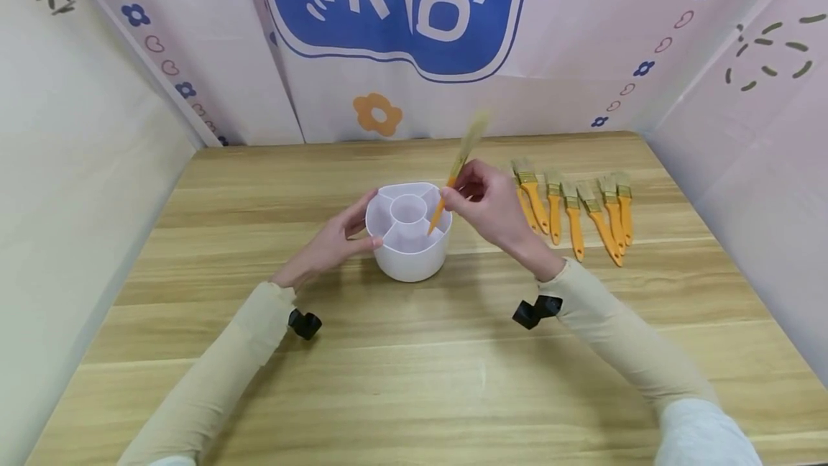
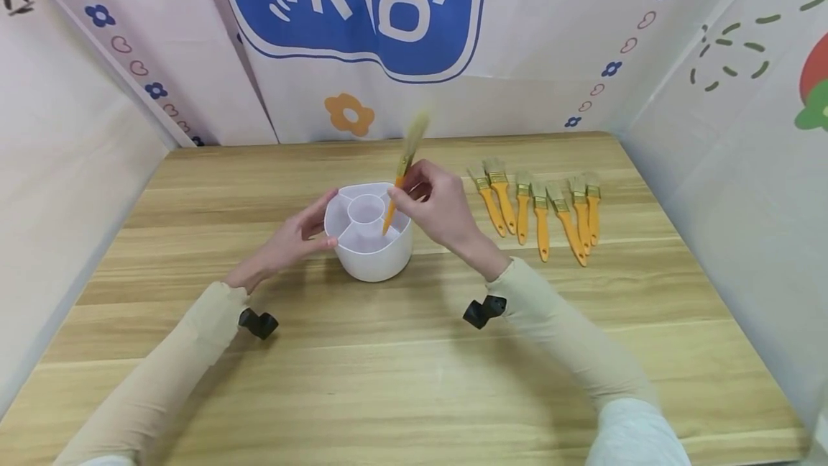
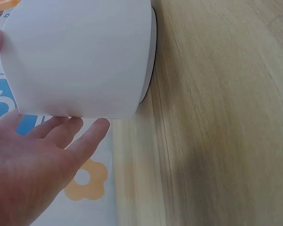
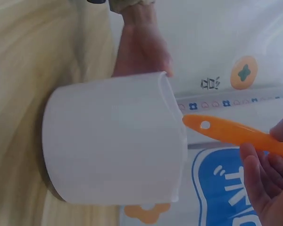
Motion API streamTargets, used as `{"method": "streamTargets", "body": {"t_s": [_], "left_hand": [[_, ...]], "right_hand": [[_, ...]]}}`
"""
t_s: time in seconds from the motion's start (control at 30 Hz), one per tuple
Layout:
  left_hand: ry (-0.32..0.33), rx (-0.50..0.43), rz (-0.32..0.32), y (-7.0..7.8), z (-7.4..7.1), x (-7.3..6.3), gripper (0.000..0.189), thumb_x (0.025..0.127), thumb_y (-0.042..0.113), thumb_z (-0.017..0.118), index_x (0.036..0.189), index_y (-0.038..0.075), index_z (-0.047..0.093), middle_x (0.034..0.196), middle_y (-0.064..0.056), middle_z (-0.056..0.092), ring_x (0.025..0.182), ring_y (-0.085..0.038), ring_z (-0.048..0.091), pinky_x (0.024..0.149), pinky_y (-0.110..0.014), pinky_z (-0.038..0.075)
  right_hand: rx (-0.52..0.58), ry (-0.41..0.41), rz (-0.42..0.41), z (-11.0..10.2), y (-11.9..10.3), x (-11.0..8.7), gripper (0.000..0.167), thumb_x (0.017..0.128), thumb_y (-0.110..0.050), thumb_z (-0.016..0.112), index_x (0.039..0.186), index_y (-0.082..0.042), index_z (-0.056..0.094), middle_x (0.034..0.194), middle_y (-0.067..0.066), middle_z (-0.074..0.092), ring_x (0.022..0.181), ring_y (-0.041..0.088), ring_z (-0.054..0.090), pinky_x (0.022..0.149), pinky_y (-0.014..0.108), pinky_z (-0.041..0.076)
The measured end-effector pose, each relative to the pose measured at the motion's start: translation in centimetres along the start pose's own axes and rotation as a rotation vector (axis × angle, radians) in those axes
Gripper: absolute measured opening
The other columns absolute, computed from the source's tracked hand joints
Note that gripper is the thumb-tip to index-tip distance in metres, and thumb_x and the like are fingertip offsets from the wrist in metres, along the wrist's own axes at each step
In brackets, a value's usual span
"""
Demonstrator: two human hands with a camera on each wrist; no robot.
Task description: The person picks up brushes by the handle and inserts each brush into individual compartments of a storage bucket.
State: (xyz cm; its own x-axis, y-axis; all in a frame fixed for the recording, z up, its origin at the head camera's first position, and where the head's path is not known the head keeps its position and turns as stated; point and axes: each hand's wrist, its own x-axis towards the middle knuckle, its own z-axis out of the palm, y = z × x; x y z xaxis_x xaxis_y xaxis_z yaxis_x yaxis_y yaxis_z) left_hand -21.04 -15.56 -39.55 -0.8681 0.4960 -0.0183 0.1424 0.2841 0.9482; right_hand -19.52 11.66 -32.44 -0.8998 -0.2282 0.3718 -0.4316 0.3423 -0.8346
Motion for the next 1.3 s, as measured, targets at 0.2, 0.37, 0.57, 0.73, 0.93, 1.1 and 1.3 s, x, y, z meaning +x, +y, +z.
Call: {"method": "streamTargets", "body": {"t_s": [0.2,0.37,0.57,0.73,0.93,1.1,1.3], "left_hand": [[-0.01,0.014,-0.001,0.0,0.0,0.2,0.085,0.088,0.017,0.067,0.153,0.023,0.013,0.156,-0.012,0.025,0.14,-0.033,0.032,0.11,-0.051,0.035],[-0.017,0.025,-0.013,0.1,0.2,0.3,0.085,0.088,0.018,0.067,0.153,0.025,0.013,0.156,-0.011,0.025,0.14,-0.033,0.033,0.107,-0.049,0.038],[-0.022,0.031,0.0,-0.1,0.2,0.5,0.084,0.089,0.018,0.066,0.153,0.023,0.012,0.156,-0.012,0.025,0.139,-0.033,0.033,0.106,-0.049,0.04],[-0.033,0.018,0.011,-0.2,0.2,0.6,0.084,0.089,0.017,0.066,0.153,0.025,0.012,0.156,-0.013,0.025,0.139,-0.033,0.033,0.106,-0.049,0.04],[-0.031,0.02,0.042,-0.4,0.3,0.7,0.082,0.089,0.014,0.065,0.153,0.026,0.014,0.156,-0.012,0.024,0.14,-0.032,0.033,0.111,-0.05,0.034],[-0.031,-0.003,0.041,-0.5,0.3,0.7,0.08,0.089,0.014,0.065,0.152,0.024,0.018,0.156,-0.01,0.027,0.14,-0.032,0.032,0.113,-0.052,0.031],[-0.008,-0.003,-0.018,-0.4,0.0,0.2,0.077,0.088,0.015,0.066,0.152,0.021,0.021,0.151,-0.015,0.035,0.14,-0.035,0.031,0.111,-0.05,0.034]], "right_hand": [[-0.043,-0.036,-0.032,2.1,0.5,-0.4,0.016,0.082,-0.011,0.07,0.083,0.0,0.059,0.077,0.014,0.066,0.063,0.016,0.061,0.054,0.022,0.052],[-0.077,-0.054,-0.09,3.6,1.0,-0.9,0.015,0.081,-0.008,0.071,0.083,0.001,0.059,0.075,0.013,0.066,0.063,0.017,0.06,0.054,0.024,0.051],[-0.197,-0.03,-0.154,4.9,1.4,-1.5,0.017,0.077,-0.012,0.074,0.081,-0.002,0.06,0.073,0.009,0.063,0.067,0.017,0.055,0.057,0.024,0.045],[-0.375,0.035,-0.254,6.2,1.9,-1.9,0.024,0.076,-0.022,0.077,0.076,-0.003,0.062,0.074,0.007,0.061,0.071,0.019,0.053,0.067,0.031,0.045],[-0.511,0.084,-0.265,7.3,1.9,-2.6,0.029,0.076,-0.028,0.078,0.077,-0.004,0.061,0.075,0.006,0.057,0.074,0.02,0.05,0.072,0.036,0.041],[-0.6,0.09,-0.218,7.7,1.7,-2.9,0.03,0.076,-0.032,0.078,0.076,-0.006,0.063,0.075,0.004,0.053,0.075,0.021,0.046,0.07,0.034,0.038],[-0.764,0.033,-0.153,7.9,0.3,-2.8,0.032,0.078,-0.04,0.075,0.075,-0.011,0.065,0.078,0.003,0.051,0.076,0.02,0.042,0.066,0.03,0.032]]}}
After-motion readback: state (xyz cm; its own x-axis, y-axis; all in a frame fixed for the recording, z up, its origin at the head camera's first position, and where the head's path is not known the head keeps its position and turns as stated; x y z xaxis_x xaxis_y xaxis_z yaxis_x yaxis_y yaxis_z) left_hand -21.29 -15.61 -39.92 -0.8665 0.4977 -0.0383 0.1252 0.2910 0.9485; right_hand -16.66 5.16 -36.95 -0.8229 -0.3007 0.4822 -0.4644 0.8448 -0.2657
